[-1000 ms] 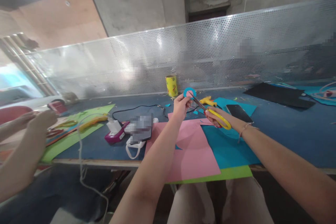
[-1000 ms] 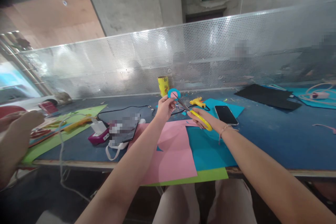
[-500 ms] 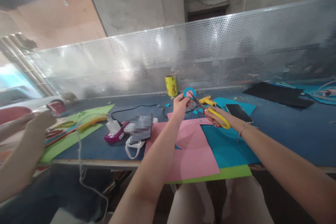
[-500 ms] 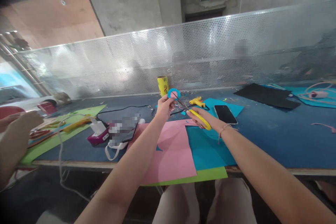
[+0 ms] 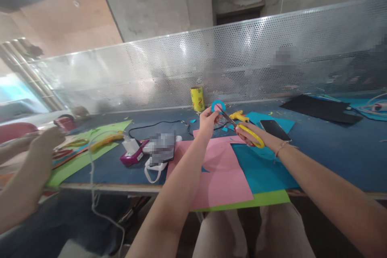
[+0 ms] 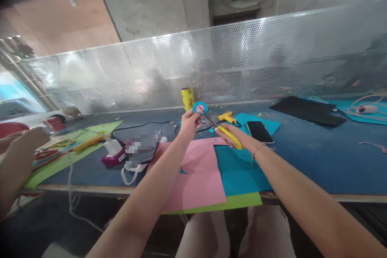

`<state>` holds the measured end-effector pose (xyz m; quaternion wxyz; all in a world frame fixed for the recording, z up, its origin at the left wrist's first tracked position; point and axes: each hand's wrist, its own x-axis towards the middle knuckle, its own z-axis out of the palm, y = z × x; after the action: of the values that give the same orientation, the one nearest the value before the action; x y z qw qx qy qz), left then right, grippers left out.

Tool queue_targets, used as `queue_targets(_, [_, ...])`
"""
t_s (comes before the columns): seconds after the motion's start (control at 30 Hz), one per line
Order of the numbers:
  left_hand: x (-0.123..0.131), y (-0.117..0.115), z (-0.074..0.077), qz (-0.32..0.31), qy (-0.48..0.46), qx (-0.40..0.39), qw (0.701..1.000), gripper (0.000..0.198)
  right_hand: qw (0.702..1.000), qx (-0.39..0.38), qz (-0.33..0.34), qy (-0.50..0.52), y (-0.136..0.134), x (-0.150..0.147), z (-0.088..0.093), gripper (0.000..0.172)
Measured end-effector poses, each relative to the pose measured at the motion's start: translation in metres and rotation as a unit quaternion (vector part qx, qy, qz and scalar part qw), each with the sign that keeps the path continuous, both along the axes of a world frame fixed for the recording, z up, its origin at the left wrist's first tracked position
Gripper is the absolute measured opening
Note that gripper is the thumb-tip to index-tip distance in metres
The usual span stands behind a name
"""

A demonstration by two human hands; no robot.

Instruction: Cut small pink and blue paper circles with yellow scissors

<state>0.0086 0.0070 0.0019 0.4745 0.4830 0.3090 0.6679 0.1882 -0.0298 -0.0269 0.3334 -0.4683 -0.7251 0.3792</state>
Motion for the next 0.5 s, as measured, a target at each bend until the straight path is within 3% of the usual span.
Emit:
queue_targets(0.2, [0.000, 0.000, -0.001, -0.003, 0.002, 0.006, 1.000, 0.014, 0.999, -0.012, -0.037, 0.019, 0.001, -0.003, -0.003, 0.046])
queue_targets(0.4, [-0.002, 0.001, -0.001, -0.002, -0.010, 0.015, 1.000, 0.011, 0.994, -0.081, 0.034, 0.062, 0.007, 0.004, -0.005, 0.051])
queue_targets(0.5, [-0.003, 0.002, 0.000, 0.027, -0.016, 0.028, 0.999, 0.008, 0.998, -0.035, -0.015, 0.042, 0.017, 0.008, -0.006, 0.044])
